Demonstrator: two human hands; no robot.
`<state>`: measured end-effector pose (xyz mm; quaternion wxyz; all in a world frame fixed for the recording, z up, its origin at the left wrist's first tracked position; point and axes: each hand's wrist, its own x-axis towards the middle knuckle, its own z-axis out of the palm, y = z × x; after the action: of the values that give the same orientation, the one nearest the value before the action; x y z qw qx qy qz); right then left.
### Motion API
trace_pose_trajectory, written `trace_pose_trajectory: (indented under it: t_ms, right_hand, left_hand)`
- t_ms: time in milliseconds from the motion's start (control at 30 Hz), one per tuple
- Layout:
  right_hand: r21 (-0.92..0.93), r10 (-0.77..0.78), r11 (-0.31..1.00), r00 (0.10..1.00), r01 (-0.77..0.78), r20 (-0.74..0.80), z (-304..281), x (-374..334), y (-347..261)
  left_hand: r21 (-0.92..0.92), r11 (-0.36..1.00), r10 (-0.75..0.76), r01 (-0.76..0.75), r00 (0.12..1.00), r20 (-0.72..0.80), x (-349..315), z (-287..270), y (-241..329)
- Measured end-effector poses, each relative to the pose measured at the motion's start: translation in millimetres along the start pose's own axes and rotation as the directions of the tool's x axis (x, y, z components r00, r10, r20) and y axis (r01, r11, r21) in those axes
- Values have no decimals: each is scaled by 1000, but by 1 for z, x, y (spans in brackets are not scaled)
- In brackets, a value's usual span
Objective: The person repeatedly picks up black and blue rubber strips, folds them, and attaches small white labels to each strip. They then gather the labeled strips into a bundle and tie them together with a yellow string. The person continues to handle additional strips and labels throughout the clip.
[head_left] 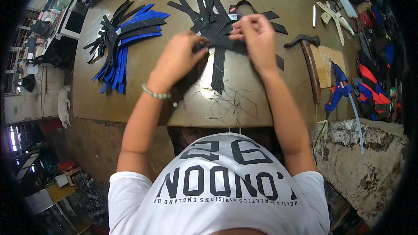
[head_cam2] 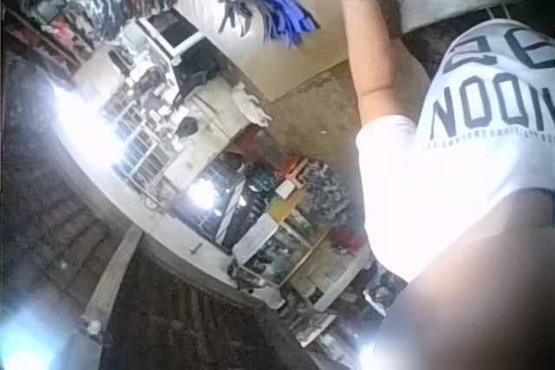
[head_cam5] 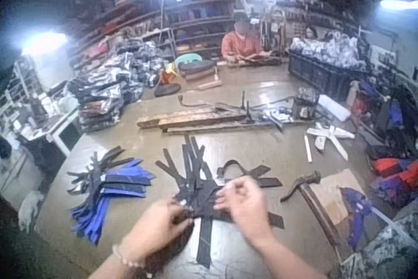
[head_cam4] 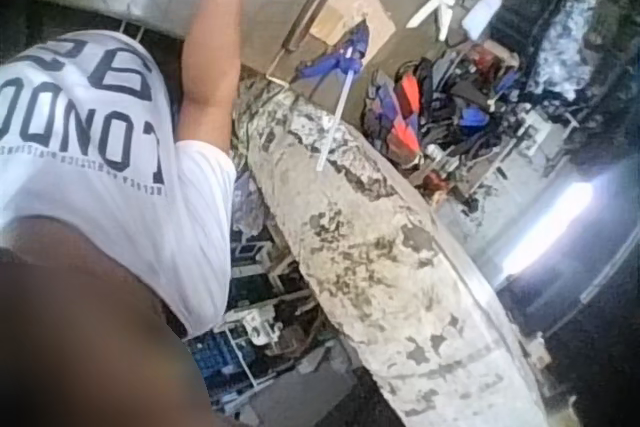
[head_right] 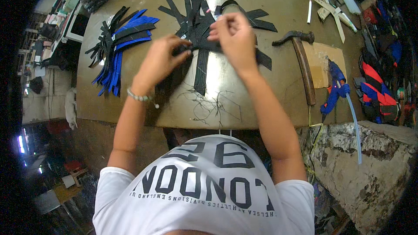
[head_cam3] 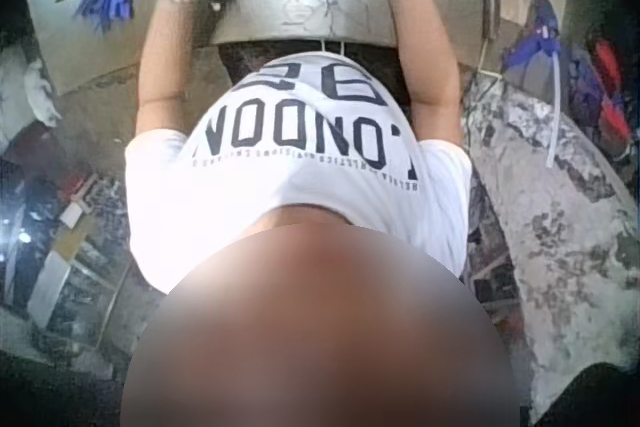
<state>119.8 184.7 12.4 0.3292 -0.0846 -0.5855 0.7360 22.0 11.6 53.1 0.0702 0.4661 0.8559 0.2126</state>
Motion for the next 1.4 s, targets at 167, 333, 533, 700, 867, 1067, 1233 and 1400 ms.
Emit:
trace_pose_trajectory:
  t_ms: [167, 333, 533, 700, 867, 1067, 1233, 1400]
  right_hand:
    - [-316, 146, 939, 989, -137, 4, 14, -7, 26]
    - [-180, 186, 965, 982, -190, -37, 10, -6, 31]
    - [-226, 223, 948, 974, -225, -34, 9, -7, 29]
    - [-547, 15, 837, 1000, -7, 11, 10, -8, 30]
    - [-556, 38, 831, 999, -18, 23, 13, -8, 28]
    - [-551, 20, 835, 999, 10, 48, 15, -9, 29]
    - [-532, 74, 846, 995, -29, 63, 9, -6, 28]
    - [-157, 341, 932, 937, -326, 77, 0, 3, 21]
  left_hand:
    - [-107, 992, 37, -70, 959, -281, -4, 29, 1]
    - [-113, 987, 78, -111, 961, -266, 20, 37, -3]
    - [-148, 989, -66, 5, 909, -412, 11, 45, 1]
    - [-211, 977, -74, -26, 887, -455, -1, 54, -4]
    - [-196, 980, -52, -44, 888, -457, 0, 51, -2]
    - [-229, 972, -52, -56, 897, -438, -3, 56, -9]
    - [-468, 879, -299, 94, 873, -386, 1, 46, -13]
    - [-658, 751, -377, 54, 853, -360, -30, -24, 11]
